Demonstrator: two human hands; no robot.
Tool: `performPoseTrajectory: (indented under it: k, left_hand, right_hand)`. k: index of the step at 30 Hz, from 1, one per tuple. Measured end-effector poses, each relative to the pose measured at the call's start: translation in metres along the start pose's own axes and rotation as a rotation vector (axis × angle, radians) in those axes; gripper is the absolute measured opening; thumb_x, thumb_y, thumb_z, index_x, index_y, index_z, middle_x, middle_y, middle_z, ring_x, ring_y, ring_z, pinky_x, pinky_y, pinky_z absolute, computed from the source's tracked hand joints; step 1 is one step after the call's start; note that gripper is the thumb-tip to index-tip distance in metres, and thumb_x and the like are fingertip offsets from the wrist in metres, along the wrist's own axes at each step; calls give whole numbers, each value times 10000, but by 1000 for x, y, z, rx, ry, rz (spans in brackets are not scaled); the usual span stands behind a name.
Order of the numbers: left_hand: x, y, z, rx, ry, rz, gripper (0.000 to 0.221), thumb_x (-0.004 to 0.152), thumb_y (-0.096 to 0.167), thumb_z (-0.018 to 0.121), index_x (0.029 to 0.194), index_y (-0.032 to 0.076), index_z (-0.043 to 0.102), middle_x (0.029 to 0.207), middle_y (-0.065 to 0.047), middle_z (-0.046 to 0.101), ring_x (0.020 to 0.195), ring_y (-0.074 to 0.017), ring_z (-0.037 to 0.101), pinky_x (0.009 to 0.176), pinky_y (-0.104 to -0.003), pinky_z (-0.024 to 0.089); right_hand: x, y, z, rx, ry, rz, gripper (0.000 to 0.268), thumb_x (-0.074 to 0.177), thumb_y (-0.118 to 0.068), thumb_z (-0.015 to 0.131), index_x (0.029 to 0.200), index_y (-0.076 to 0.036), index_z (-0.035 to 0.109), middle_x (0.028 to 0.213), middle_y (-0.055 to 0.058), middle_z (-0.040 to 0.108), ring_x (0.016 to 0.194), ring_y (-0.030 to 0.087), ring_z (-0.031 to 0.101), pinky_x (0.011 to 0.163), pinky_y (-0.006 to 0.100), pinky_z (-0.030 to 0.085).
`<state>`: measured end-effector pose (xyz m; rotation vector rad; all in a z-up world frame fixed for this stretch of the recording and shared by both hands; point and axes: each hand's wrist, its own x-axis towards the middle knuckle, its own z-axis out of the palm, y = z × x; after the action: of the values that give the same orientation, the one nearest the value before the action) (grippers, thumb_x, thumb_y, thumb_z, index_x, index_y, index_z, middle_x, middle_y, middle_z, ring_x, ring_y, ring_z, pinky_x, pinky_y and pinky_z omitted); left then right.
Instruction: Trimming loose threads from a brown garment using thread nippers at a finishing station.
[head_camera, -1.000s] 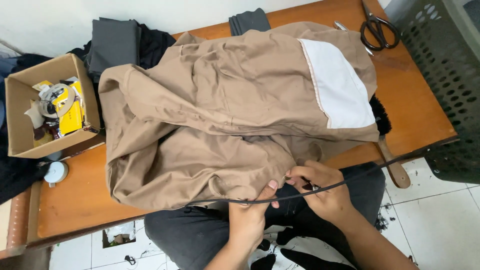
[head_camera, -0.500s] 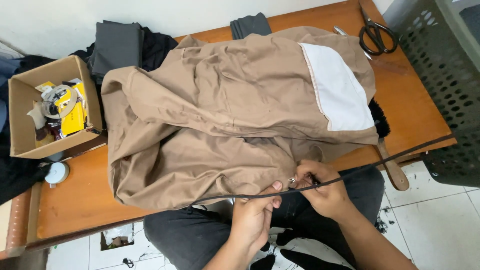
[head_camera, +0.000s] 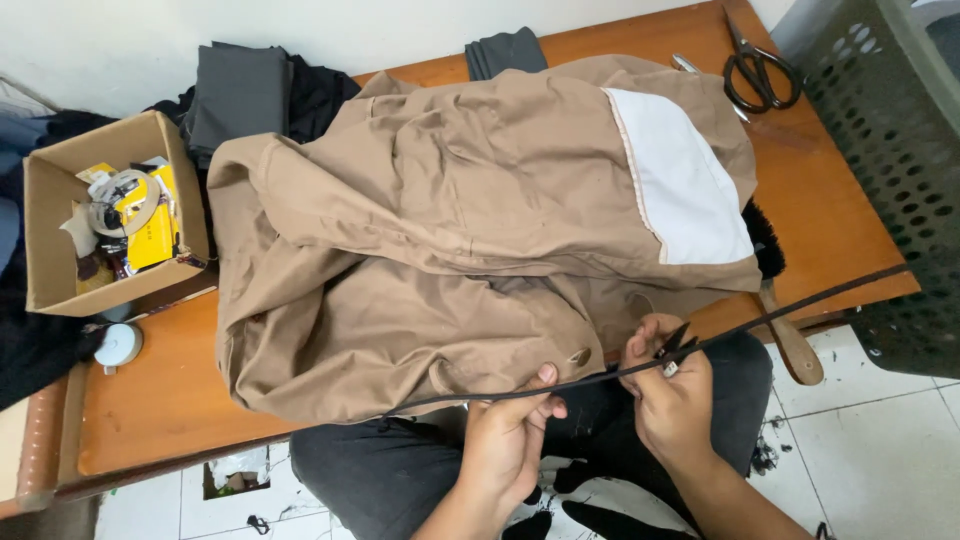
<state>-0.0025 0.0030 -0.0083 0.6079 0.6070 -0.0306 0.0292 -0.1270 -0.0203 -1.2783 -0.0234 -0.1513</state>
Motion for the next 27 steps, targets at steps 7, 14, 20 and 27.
performPoseTrajectory:
  k: [7, 14, 20, 27]
  left_hand:
    - [-4, 1, 10, 69, -43, 102, 105, 665, -78, 670, 615, -44, 584, 609, -118, 553, 576, -206, 531, 423, -275, 427]
    - [-3, -3, 9, 59, -19, 83, 144, 668, -90, 668, 586, -22, 571, 584, -93, 519, 562, -179, 498, 417, -264, 406]
    - [-2, -5, 6, 33, -32, 25, 110, 680, -77, 663, 638, -14, 584, 590, -83, 535, 538, -159, 494, 432, -261, 405]
    - [1, -8, 2, 11, -29, 2, 197, 677, -75, 672, 554, 34, 562, 553, -42, 493, 558, -130, 463, 438, -260, 363]
  right_hand:
    - [2, -20, 5, -545, -186, -379, 146, 766, -119, 610, 901, -63, 606, 490, -38, 461, 398, 30, 316, 424, 173, 322]
    - [9, -22, 3, -524, -274, -340, 42, 754, -46, 601, 774, -82, 592, 693, 32, 635, 523, 83, 550, 492, 184, 437]
    - [9, -17, 3, -418, -308, -330, 56, 770, -12, 571, 771, -67, 572, 675, 45, 606, 596, 121, 587, 548, 207, 466]
    - [9, -14, 1, -412, -302, -300, 77, 749, 8, 591, 777, -61, 572, 689, 48, 608, 603, 108, 587, 548, 193, 470]
